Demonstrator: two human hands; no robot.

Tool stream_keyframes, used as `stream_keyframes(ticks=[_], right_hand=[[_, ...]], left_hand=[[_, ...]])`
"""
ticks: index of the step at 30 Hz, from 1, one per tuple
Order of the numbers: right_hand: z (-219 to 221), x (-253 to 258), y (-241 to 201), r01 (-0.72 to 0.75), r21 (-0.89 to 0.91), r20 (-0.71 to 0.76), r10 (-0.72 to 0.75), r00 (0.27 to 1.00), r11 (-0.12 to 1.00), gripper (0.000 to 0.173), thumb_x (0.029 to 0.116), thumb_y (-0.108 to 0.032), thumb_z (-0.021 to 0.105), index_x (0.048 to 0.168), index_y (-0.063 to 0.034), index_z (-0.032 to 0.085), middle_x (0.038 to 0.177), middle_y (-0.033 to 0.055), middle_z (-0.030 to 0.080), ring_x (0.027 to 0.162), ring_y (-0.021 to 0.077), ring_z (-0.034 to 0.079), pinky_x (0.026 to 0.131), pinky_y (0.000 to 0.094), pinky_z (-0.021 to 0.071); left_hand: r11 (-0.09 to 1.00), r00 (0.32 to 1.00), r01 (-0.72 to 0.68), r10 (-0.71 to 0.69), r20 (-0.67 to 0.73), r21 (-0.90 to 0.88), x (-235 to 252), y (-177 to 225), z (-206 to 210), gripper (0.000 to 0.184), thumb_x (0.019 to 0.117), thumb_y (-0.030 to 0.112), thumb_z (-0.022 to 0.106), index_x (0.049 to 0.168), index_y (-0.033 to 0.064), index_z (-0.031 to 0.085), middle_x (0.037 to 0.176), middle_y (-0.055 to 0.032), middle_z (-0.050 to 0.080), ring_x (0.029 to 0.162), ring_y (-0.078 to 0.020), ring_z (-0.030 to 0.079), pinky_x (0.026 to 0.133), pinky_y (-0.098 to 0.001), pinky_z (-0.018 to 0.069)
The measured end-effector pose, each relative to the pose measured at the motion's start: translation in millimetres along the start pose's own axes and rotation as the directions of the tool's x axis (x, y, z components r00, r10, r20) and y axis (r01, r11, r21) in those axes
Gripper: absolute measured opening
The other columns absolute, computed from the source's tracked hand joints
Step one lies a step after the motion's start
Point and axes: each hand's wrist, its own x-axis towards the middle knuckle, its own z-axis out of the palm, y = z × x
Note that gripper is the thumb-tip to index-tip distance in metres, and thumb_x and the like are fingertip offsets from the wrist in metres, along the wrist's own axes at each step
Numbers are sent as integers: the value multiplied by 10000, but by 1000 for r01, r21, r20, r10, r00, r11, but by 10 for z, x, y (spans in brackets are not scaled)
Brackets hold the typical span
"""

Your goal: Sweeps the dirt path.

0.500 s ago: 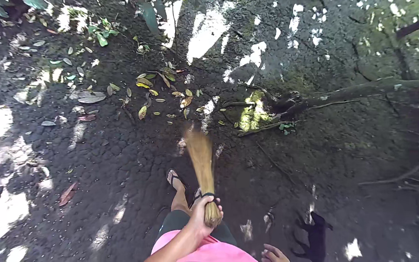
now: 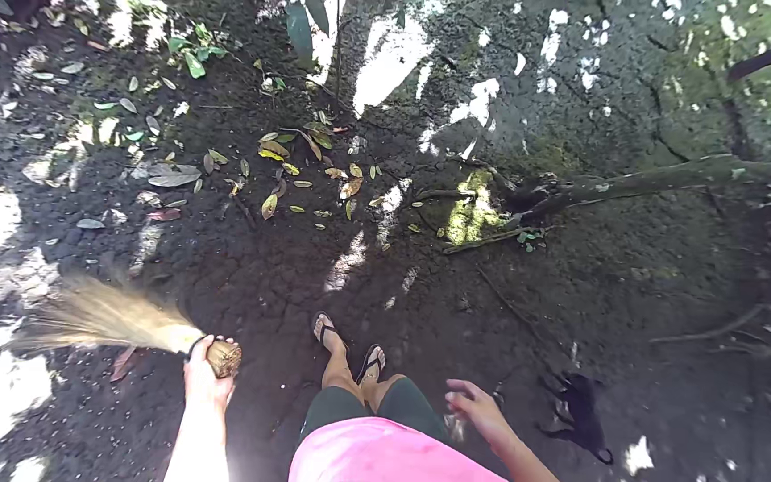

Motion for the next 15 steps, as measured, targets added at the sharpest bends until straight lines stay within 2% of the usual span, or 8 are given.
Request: stream_keyframes(ticks=[3,5,6,8,9,11,12,15], right_hand=[[439,-66,-595,207,49,289,-212,933,977,645,887,-195,761,1447,4,510,1262,189,665,1124,267,667,997,435,546],[781,-164,-985,232,146,510,-275,815,962,678,911,-257,719,1491,-13,467,1355,172,623,1209,256,628,1053,432,508],[933,-238,-1153,188,208,604,-278,747,960,668,959,-294,664,1521,-27,423,1391,169,596,1238,265,611,1066,447,500],[1114,-383,-1426,20,317,725,-256,639,948,689,1011,-386,571,1580,-81,330,1384,177,592,1216,304,618,1019,511,520],[1125,-409,-1527,-73,352,758,-238,608,933,695,1011,-382,565,1592,-120,287,1332,178,607,1158,314,640,975,528,545],[954,-339,-1687,-179,383,729,-177,662,906,634,1002,-268,572,1551,-179,267,1163,153,655,976,284,692,841,478,600],[771,-239,-1736,-176,398,660,-148,736,900,609,998,-223,567,1535,-184,282,1102,140,667,886,254,693,765,426,601],[-101,150,-1672,-59,458,384,-137,913,887,583,985,-169,573,1514,-145,327,999,124,680,781,217,688,679,368,596]], left_hand=[[999,994,-32,34,100,-24,-672,74,71,193,1059,196,410,1242,147,446,923,4,658,756,-132,699,679,-324,629],[999,977,18,-28,213,49,-1197,7,223,224,1078,285,346,1184,156,495,925,-10,711,742,-151,717,659,-332,631],[990,955,-10,-32,295,142,-1431,-95,284,283,1075,310,356,1258,127,471,983,-48,723,789,-178,730,689,-356,637],[863,867,-230,-29,498,450,-1816,-353,412,635,1041,416,447,1490,-14,320,1253,-127,653,1082,-188,683,927,-367,590],[712,789,-402,-49,612,575,-1946,-460,487,761,1036,502,418,1516,-81,326,1417,-177,563,1281,-211,578,1099,-386,477],[414,619,-698,-63,783,584,-2011,-648,612,810,1037,604,321,1449,-66,514,1500,-276,490,1430,-412,428,1198,-586,282],[351,558,-758,-87,825,550,-2043,-607,711,756,1044,580,317,1444,-17,552,1503,-266,493,1434,-434,417,1190,-617,269],[562,417,-732,-75,906,384,-2227,102,1056,602,1060,505,439,1459,71,562,1512,-119,535,1433,-253,462,1198,-464,364]])
